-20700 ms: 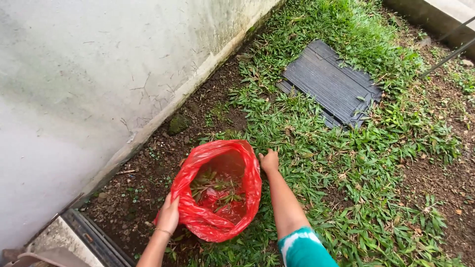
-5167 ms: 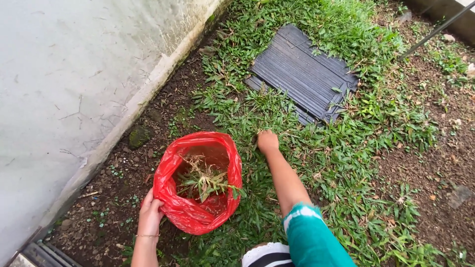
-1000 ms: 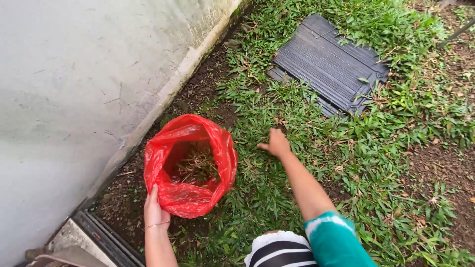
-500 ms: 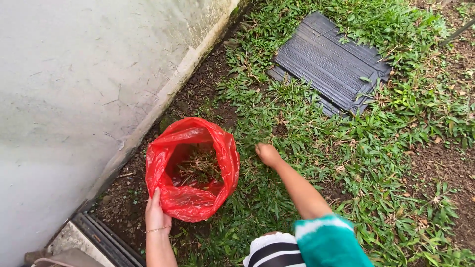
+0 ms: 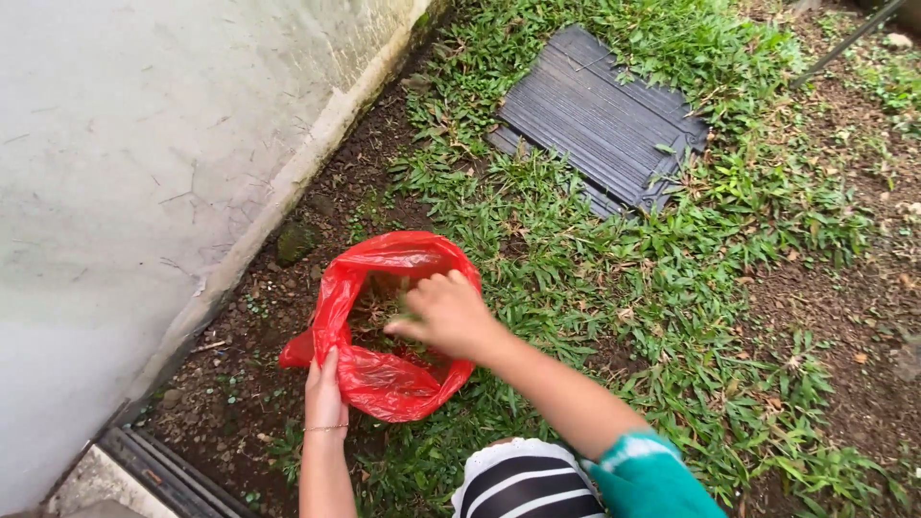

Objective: Picking up weeds and garden debris from the ground and placing them into a red plastic bag

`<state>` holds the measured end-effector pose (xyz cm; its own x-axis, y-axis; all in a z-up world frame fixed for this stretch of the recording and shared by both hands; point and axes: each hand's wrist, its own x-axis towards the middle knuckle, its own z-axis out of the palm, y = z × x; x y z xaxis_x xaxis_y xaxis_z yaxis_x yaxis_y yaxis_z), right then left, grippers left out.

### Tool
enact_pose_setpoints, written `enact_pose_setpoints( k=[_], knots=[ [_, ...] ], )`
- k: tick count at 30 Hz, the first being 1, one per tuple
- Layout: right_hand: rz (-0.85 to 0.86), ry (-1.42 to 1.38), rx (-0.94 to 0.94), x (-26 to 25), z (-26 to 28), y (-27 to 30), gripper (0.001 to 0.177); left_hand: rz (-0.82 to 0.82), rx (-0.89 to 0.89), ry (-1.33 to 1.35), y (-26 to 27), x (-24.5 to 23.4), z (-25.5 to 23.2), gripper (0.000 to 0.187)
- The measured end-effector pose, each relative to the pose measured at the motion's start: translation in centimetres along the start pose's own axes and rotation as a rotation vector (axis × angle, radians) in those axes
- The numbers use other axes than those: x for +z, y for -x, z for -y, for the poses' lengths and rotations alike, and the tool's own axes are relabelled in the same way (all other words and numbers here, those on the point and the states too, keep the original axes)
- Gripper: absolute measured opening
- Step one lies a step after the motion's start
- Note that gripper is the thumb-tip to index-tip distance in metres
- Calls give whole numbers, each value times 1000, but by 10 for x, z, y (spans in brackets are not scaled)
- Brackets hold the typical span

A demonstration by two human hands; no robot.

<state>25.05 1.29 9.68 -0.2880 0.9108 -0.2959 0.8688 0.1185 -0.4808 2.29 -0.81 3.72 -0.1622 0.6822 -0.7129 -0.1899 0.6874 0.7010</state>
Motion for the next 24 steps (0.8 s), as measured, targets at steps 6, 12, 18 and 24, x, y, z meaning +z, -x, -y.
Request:
enact_pose_setpoints(
  k=[6, 12, 18, 24],
  knots=[
    [-250, -798, 226, -61, 14, 6, 43, -12, 56, 25, -24, -28, 16, 52],
    [-326, 36, 397, 160, -254, -57, 31, -51, 4, -12, -7, -19, -3, 55],
    [155, 457, 526, 179, -211, -78, 74, -53, 8, 26, -24, -25, 13, 49],
    [57, 498, 445, 201, -245, -79, 24, -71, -3, 1, -20, -26, 8, 52]
  ],
)
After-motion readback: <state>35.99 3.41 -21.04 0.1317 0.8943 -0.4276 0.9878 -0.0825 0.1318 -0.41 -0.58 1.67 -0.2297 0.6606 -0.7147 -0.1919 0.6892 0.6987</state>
